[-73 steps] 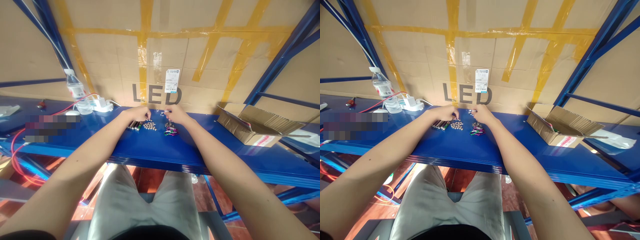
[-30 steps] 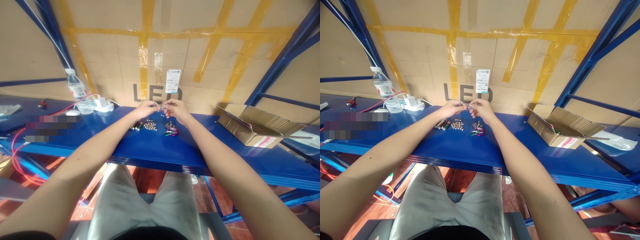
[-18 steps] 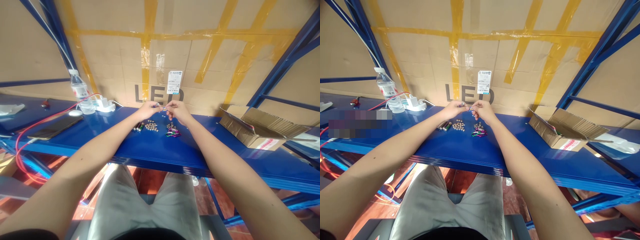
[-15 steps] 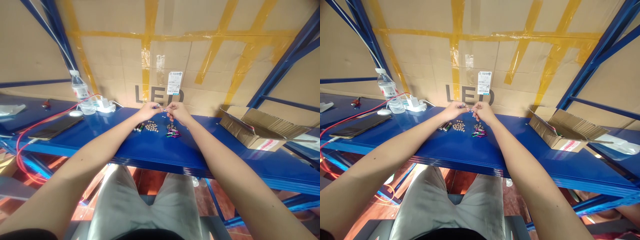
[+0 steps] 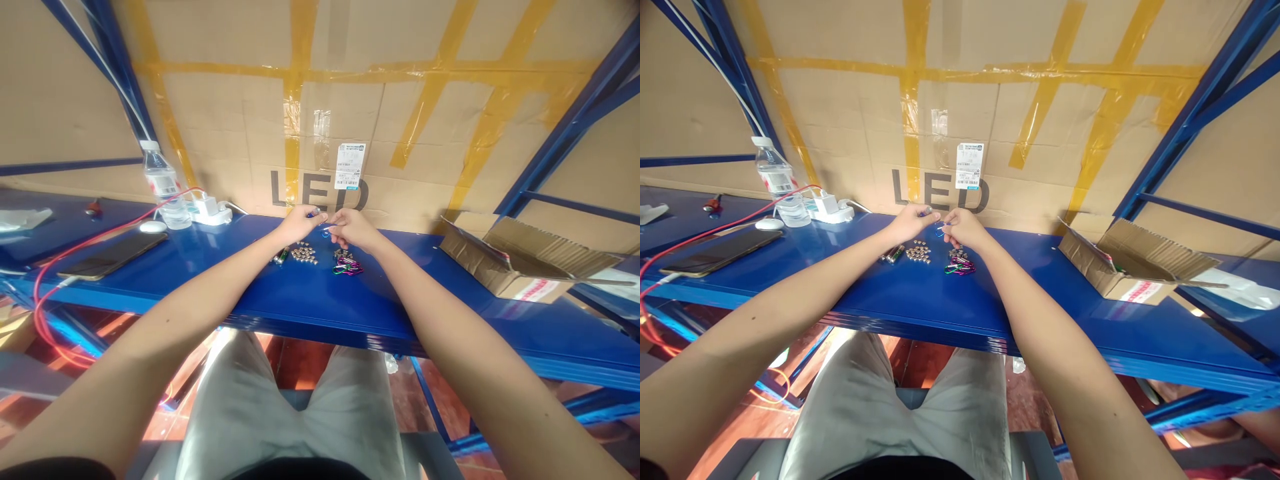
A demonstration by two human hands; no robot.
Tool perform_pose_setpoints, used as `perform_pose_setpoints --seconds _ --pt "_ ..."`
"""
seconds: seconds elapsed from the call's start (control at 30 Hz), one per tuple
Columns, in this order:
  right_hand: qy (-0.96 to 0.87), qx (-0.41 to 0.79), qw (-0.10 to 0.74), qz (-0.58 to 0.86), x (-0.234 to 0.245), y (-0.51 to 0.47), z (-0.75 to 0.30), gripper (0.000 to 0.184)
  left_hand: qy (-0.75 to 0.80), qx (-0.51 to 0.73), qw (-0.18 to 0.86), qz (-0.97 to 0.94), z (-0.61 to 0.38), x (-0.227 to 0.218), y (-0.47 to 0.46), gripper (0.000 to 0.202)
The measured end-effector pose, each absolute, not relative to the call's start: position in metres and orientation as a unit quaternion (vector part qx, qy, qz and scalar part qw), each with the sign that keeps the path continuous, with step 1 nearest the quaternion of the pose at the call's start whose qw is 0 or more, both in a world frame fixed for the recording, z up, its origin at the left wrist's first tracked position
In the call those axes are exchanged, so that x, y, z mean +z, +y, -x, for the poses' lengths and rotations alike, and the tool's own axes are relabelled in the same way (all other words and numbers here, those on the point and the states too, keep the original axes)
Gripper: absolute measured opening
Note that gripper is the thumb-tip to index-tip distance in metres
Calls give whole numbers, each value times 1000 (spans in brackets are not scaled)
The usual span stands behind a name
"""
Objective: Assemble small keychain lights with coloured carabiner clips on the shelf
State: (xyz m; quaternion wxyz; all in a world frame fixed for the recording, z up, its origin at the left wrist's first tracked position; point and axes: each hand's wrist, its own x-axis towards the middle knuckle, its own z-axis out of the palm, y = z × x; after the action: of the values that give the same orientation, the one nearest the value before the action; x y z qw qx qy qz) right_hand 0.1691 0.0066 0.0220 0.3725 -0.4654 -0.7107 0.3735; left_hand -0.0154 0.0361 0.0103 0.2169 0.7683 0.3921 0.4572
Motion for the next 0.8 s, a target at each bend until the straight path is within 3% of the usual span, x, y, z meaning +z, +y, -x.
perform_pose_setpoints --seconds 0.27,0.5,0.8 --pt "-700 341 342 526 24 10 -179 16 427 373 241 -787 35 13 42 23" --pt "-686 365 339 531 29 7 -179 14 449 390 301 -746 31 15 45 10" --pt "-725 458 137 495 43 0 -204 14 464 401 329 -718 31 18 41 7"
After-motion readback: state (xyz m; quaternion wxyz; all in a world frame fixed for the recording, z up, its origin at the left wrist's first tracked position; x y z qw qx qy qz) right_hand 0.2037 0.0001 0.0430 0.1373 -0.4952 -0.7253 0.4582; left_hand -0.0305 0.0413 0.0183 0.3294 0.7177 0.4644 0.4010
